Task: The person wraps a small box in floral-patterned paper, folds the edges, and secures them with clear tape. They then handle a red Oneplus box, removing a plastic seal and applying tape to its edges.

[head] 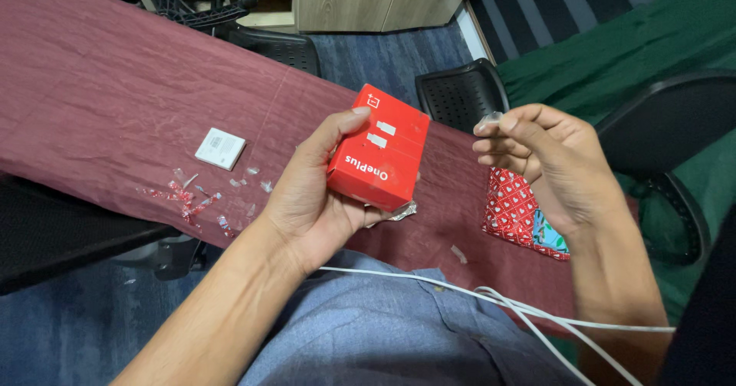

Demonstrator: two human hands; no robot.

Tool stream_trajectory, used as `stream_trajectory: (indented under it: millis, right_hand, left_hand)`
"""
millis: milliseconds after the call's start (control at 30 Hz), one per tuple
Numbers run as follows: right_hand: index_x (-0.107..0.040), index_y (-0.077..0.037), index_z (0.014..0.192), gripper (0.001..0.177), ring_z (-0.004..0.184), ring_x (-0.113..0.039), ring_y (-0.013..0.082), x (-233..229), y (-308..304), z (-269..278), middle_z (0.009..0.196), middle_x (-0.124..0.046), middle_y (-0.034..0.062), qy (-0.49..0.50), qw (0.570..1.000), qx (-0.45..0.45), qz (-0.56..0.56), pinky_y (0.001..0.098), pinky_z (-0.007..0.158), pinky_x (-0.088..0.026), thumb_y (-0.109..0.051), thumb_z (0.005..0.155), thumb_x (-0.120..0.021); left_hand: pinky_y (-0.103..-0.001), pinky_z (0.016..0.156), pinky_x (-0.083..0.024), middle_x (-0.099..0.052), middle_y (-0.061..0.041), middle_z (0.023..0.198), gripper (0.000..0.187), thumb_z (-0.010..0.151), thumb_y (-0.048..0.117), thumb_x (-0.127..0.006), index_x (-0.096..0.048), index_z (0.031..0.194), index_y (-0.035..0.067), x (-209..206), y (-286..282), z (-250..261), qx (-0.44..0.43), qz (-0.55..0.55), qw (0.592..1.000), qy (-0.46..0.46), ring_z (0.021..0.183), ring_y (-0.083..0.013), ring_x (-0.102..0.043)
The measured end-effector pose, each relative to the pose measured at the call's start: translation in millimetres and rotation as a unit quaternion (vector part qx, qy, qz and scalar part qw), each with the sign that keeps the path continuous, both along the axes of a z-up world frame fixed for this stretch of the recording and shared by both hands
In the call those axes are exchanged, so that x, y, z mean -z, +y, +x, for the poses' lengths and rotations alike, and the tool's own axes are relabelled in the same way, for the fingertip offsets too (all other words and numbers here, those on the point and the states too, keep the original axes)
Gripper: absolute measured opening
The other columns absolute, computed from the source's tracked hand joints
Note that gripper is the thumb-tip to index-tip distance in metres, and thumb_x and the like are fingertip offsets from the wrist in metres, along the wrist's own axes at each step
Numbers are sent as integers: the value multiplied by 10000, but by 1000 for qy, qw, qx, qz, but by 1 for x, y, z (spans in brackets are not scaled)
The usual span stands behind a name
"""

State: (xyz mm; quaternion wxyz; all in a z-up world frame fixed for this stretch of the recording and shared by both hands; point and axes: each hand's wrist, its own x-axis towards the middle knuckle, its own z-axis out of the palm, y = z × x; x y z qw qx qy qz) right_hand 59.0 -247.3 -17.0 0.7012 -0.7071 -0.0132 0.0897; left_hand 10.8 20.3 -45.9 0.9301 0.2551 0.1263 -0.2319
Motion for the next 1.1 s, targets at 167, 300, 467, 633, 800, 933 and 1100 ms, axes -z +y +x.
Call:
stream_trajectory:
  millis: [167, 300, 467, 633, 800, 933, 1100]
  right_hand:
    - [-689, -26, 1004, 119, 849, -726, 188, 22, -8, 1, 984, -751, 131, 47, 999, 28, 3, 311, 803, -607, -137, 972, -662]
    - [-709, -32, 1015, 149, 811, -721, 141, 86, -33, 11, 945, -754, 69, 121, 985, 100, -76, 280, 757, -590, -163, 959, -666]
    - [-747, -51, 932, 142, 730, -669, 138, 188, -78, 2, 849, -724, 46, 161, 944, 167, -236, 303, 662, -551, -192, 939, -736]
    - [-831, -188, 988, 152, 780, -728, 268, 244, -113, -26, 866, -773, 93, 11, 800, 142, -583, 427, 729, -564, -275, 875, -778]
    - [-834, -243, 1001, 183, 849, -732, 319, 271, -111, -34, 938, -779, 82, 31, 763, 93, -639, 457, 769, -576, -323, 882, -720]
    - [-827, -266, 1048, 222, 853, -733, 315, 280, -95, -26, 922, -767, 75, 86, 758, 71, -642, 459, 770, -574, -339, 882, -699]
    - [-769, -300, 1170, 306, 794, -788, 256, 275, -87, -24, 772, -792, 64, 194, 773, 19, -604, 399, 803, -594, -319, 893, -641]
  left_hand:
    - [-573, 834, -621, -689, -121, 1169, 590, 790, 409, -724, -603, 1258, 69, 3, 2, -2, -13, 8, 1000, 14, 1009, -266, -701]
    - [-578, 830, -625, -679, -132, 1182, 618, 770, 413, -732, -600, 1265, 67, 4, 3, -7, -22, 23, 999, 12, 1033, -278, -695]
    - [-529, 907, -611, -683, -103, 1209, 628, 751, 397, -737, -577, 1280, 98, 8, 6, -16, -31, 67, 997, 35, 1083, -247, -697]
    - [-469, 918, -585, -712, -88, 1216, 658, 753, 434, -734, -600, 1305, 103, 15, 8, -24, -6, 104, 993, 58, 1083, -212, -704]
    - [-447, 922, -592, -730, -74, 1196, 656, 741, 438, -731, -606, 1291, 105, 19, 5, -25, 8, 125, 988, 89, 1069, -191, -716]
    - [-443, 915, -591, -735, -71, 1179, 638, 753, 442, -728, -620, 1282, 102, 22, 3, -21, 14, 132, 987, 87, 1046, -191, -722]
    - [-446, 915, -598, -739, -71, 1163, 616, 764, 446, -721, -630, 1269, 105, 24, 0, -15, 15, 136, 987, 83, 1037, -188, -726]
